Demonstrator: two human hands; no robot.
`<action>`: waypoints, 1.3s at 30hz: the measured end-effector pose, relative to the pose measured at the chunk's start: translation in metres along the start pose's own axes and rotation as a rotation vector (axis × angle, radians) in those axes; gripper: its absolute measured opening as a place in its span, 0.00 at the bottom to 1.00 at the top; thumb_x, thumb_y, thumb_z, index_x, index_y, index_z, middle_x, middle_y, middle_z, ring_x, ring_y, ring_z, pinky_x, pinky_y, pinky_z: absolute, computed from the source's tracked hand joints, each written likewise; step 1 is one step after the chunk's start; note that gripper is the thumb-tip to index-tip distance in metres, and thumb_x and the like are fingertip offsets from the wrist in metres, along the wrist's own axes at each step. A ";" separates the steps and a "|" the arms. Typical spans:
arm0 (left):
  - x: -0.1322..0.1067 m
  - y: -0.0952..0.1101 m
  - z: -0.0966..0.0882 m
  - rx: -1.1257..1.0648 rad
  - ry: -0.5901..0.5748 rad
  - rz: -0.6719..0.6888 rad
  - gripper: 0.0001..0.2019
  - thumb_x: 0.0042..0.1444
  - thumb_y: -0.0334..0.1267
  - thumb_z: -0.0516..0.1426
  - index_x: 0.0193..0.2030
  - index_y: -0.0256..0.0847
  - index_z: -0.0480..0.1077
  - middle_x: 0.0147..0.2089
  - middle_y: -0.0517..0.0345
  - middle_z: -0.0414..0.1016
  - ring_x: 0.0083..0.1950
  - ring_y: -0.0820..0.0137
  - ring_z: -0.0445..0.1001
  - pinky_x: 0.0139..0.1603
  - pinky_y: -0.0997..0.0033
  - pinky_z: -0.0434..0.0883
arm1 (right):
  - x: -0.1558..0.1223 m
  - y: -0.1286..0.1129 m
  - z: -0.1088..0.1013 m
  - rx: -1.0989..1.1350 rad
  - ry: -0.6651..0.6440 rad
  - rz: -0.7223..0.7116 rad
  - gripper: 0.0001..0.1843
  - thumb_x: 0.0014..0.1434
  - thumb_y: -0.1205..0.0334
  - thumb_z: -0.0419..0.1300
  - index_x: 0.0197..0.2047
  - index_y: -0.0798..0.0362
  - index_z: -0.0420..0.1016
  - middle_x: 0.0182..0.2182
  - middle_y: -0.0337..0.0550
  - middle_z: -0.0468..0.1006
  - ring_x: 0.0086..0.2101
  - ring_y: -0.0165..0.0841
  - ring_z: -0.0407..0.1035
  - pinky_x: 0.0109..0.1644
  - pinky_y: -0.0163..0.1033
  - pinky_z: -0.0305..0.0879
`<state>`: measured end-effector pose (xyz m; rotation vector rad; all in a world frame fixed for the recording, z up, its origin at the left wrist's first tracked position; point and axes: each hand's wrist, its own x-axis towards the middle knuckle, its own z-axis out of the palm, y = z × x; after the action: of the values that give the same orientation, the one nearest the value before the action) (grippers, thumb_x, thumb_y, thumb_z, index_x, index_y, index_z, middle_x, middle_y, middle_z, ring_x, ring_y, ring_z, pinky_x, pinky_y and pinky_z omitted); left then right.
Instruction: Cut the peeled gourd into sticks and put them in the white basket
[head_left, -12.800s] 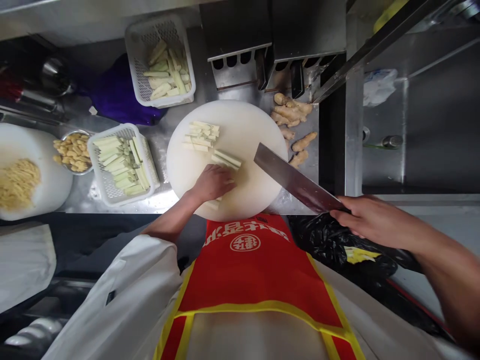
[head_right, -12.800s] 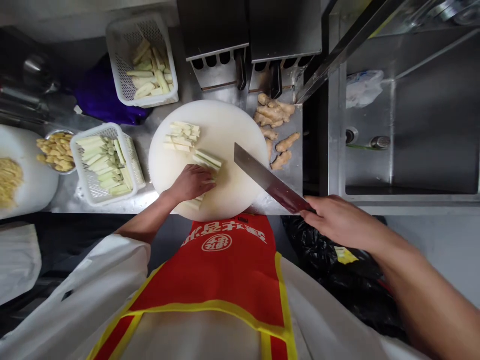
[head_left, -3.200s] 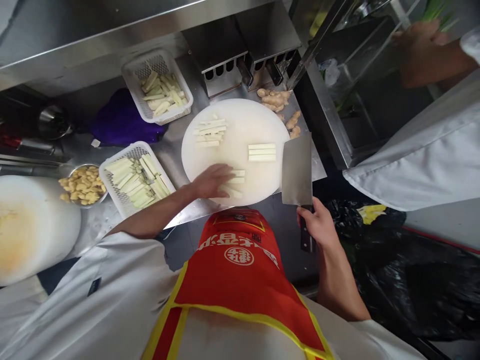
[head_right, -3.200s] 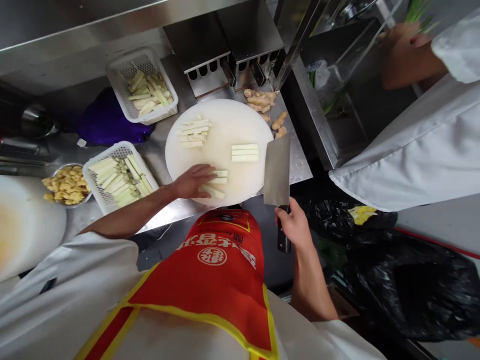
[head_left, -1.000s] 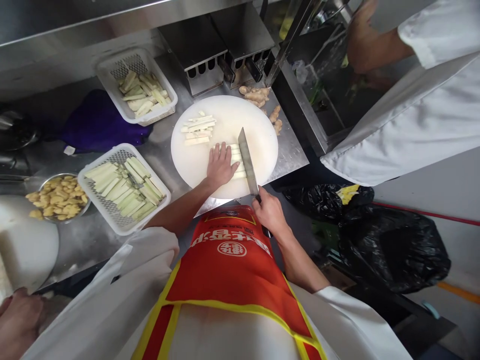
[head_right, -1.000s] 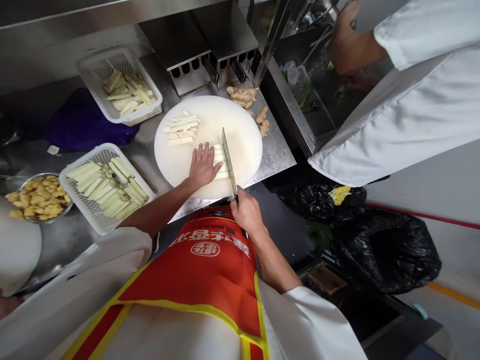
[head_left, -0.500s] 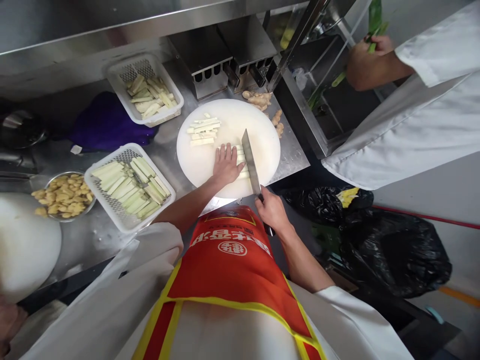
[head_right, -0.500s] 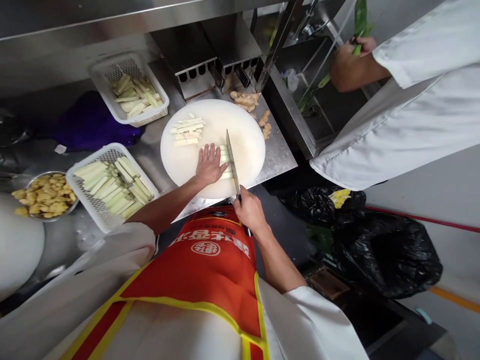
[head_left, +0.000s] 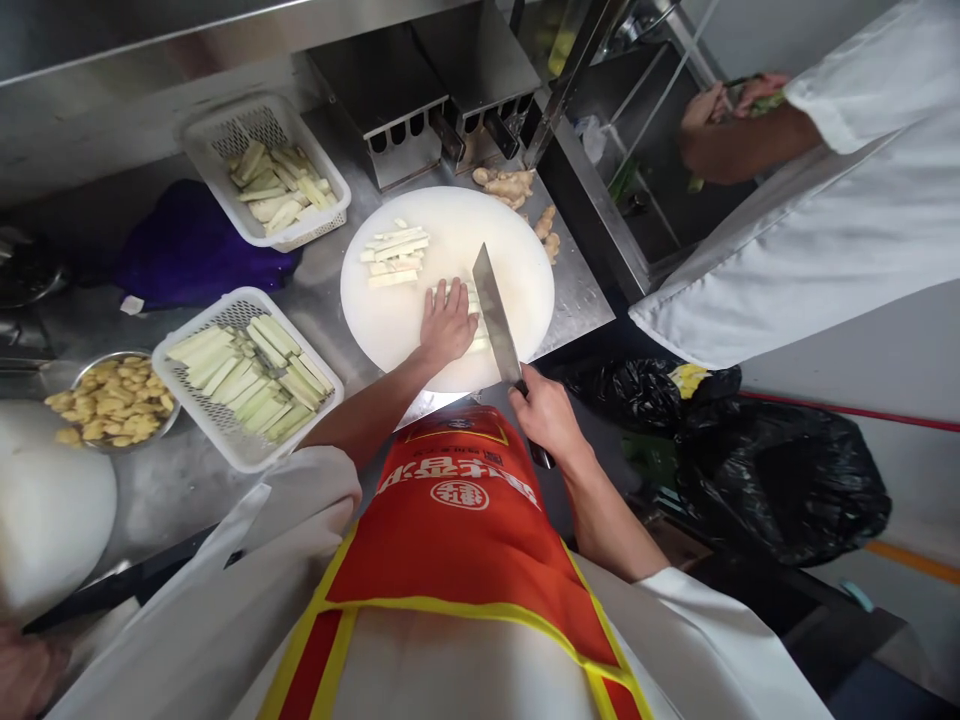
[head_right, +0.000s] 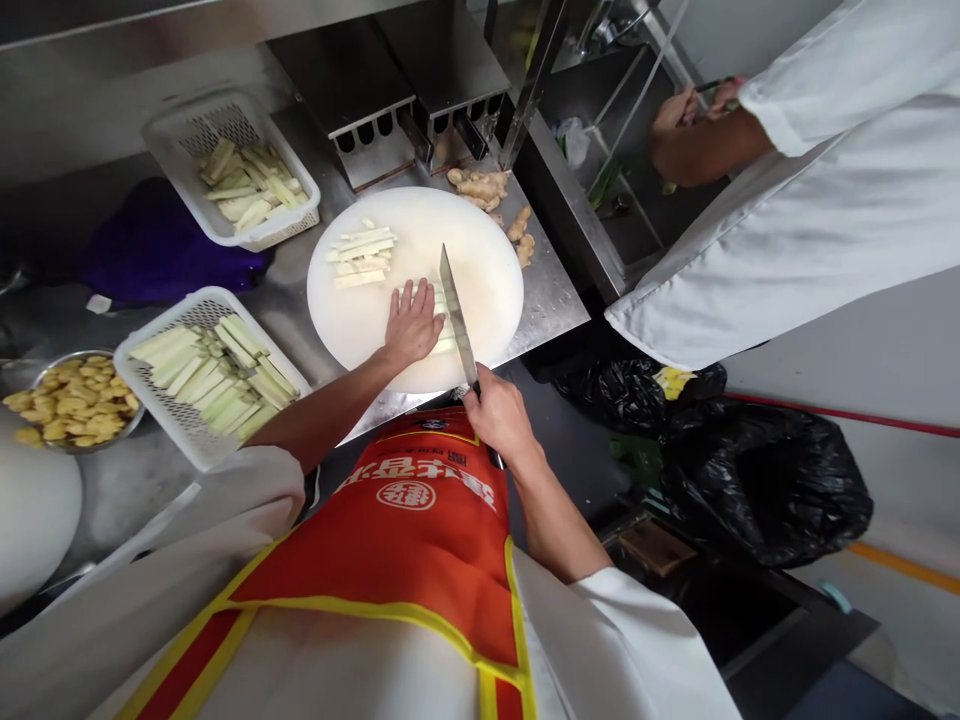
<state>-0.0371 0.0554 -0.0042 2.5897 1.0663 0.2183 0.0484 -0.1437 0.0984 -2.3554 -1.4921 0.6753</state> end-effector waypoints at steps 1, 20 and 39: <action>0.000 0.001 -0.002 0.015 -0.017 -0.008 0.34 0.71 0.49 0.39 0.77 0.30 0.49 0.79 0.44 0.46 0.80 0.50 0.40 0.79 0.44 0.37 | -0.001 0.000 -0.001 -0.010 -0.011 -0.001 0.21 0.64 0.62 0.49 0.56 0.56 0.73 0.38 0.51 0.83 0.37 0.42 0.76 0.41 0.39 0.61; 0.011 -0.061 -0.044 -0.761 0.166 -0.239 0.26 0.72 0.48 0.41 0.71 0.46 0.63 0.75 0.60 0.60 0.77 0.66 0.55 0.78 0.61 0.52 | 0.049 -0.002 0.007 0.091 -0.064 0.068 0.23 0.60 0.62 0.52 0.58 0.56 0.71 0.43 0.53 0.82 0.41 0.45 0.76 0.45 0.43 0.67; -0.020 -0.065 -0.045 -0.947 0.237 -0.395 0.21 0.65 0.42 0.47 0.52 0.40 0.78 0.60 0.53 0.78 0.65 0.62 0.73 0.72 0.57 0.65 | 0.014 0.014 0.025 0.432 -0.057 0.124 0.37 0.65 0.46 0.54 0.72 0.56 0.61 0.33 0.46 0.81 0.31 0.41 0.76 0.42 0.46 0.71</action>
<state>-0.1055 0.0955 0.0146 1.5111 1.1464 0.7347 0.0517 -0.1373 0.0668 -2.1165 -1.0895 0.9904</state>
